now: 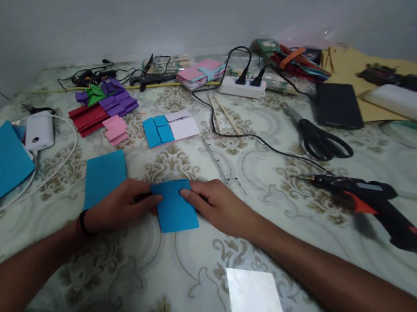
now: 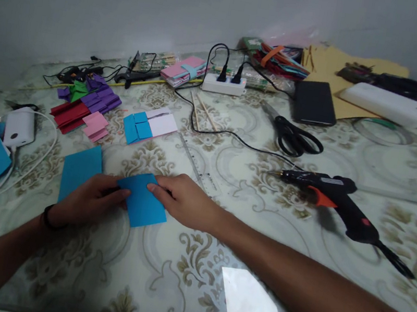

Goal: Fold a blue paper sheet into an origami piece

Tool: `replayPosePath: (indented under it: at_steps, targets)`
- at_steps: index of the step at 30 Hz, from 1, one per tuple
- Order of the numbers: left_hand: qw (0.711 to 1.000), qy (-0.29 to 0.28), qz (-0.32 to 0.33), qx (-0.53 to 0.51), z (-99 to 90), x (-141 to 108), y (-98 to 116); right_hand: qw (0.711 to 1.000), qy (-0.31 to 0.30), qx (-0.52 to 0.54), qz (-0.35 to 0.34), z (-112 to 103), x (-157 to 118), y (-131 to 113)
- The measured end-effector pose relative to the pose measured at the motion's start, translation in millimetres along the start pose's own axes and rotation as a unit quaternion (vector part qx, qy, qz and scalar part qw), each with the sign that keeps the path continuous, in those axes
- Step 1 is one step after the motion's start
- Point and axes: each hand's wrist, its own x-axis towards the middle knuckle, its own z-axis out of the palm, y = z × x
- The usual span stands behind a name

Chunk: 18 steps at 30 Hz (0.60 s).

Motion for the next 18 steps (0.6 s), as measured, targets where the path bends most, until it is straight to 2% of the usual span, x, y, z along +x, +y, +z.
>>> replayPosePath:
  at_steps: [7, 14, 18]
  targets:
    - [1.0, 0.004, 0.01, 0.003, 0.7, -1.3, 0.2, 0.999, -0.005, 0.035, -0.001, -1.0, 0.2, -2.3]
    - [1.0, 0.009, 0.012, 0.006, 0.6, -1.5, -1.7, 0.999, -0.005, 0.025, 0.033, -0.8, -0.5, -1.4]
    - [0.999, 0.015, -0.033, -0.04, 1.6, -1.7, 0.5, 1.0, -0.008, 0.024, 0.011, -1.3, 0.5, -0.5]
